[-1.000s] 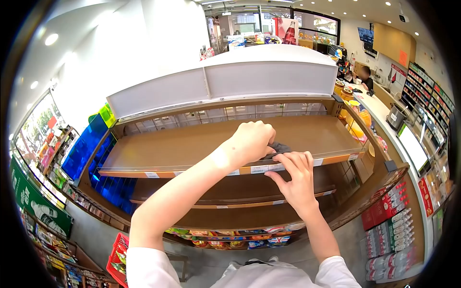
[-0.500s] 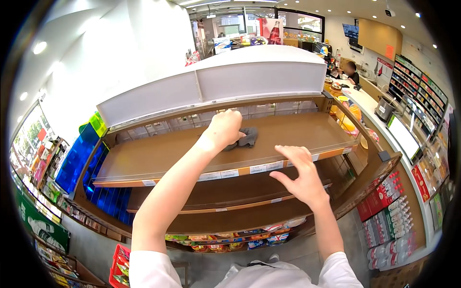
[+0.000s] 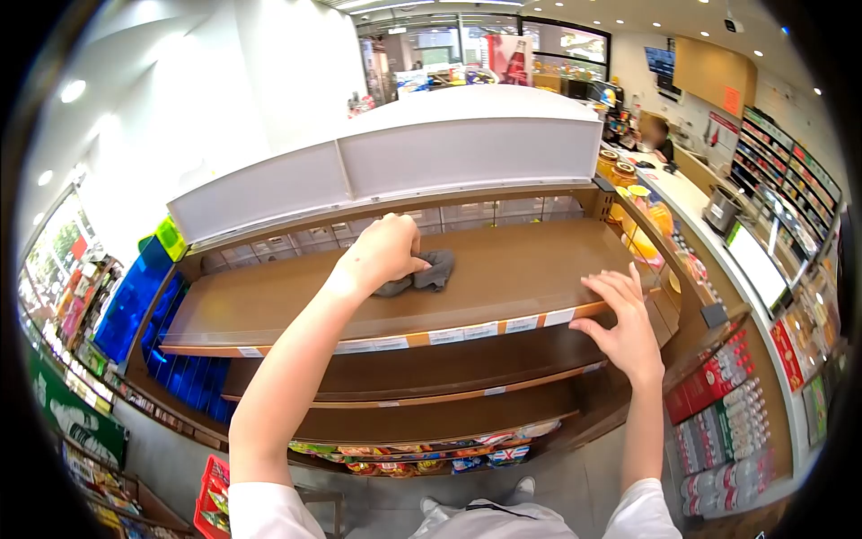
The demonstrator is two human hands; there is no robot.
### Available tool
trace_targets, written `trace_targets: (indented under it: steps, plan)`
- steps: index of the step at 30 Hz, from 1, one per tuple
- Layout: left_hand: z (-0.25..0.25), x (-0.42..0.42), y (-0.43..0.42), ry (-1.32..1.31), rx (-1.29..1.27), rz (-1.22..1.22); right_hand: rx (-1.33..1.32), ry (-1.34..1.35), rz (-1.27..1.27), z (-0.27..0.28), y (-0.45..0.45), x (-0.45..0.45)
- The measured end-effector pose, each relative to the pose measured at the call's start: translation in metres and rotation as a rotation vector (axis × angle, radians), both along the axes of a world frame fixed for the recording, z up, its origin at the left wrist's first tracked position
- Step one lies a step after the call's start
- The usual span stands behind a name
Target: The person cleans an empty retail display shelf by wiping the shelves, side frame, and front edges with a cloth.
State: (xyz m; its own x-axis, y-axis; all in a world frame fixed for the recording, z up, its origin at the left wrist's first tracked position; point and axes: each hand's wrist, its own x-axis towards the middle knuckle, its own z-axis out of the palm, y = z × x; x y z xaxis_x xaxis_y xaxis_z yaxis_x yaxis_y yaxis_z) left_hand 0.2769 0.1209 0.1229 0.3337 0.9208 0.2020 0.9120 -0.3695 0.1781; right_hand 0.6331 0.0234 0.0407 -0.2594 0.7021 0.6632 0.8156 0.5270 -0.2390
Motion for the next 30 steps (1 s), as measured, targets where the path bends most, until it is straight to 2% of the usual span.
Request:
trace_targets:
  steps: [6,11,15,21,27,29,30]
  plan:
    - [-0.003,0.017,0.003,0.018,0.047,0.2,0.219,0.125,0.023,-0.026,0.003,-0.01]
    - [-0.015,0.03,0.015,0.14,0.169,0.303,0.202,0.179,0.125,-0.027,0.006,-0.009]
    - [-0.011,0.042,0.007,0.124,0.128,0.355,0.192,0.205,0.171,-0.031,0.007,-0.007]
    - [0.011,0.128,-0.056,0.039,-0.021,-0.008,0.187,0.208,0.173,-0.032,0.006,-0.008]
    - [0.015,0.137,-0.038,0.0,-0.102,0.008,0.179,0.205,0.165,-0.031,0.005,-0.008]
    - [0.01,0.137,-0.022,0.096,-0.024,0.099,0.172,0.197,0.155,-0.03,0.004,-0.008]
    - [0.002,0.133,-0.011,0.105,0.092,0.065,0.167,0.189,0.149,-0.029,0.004,-0.008]
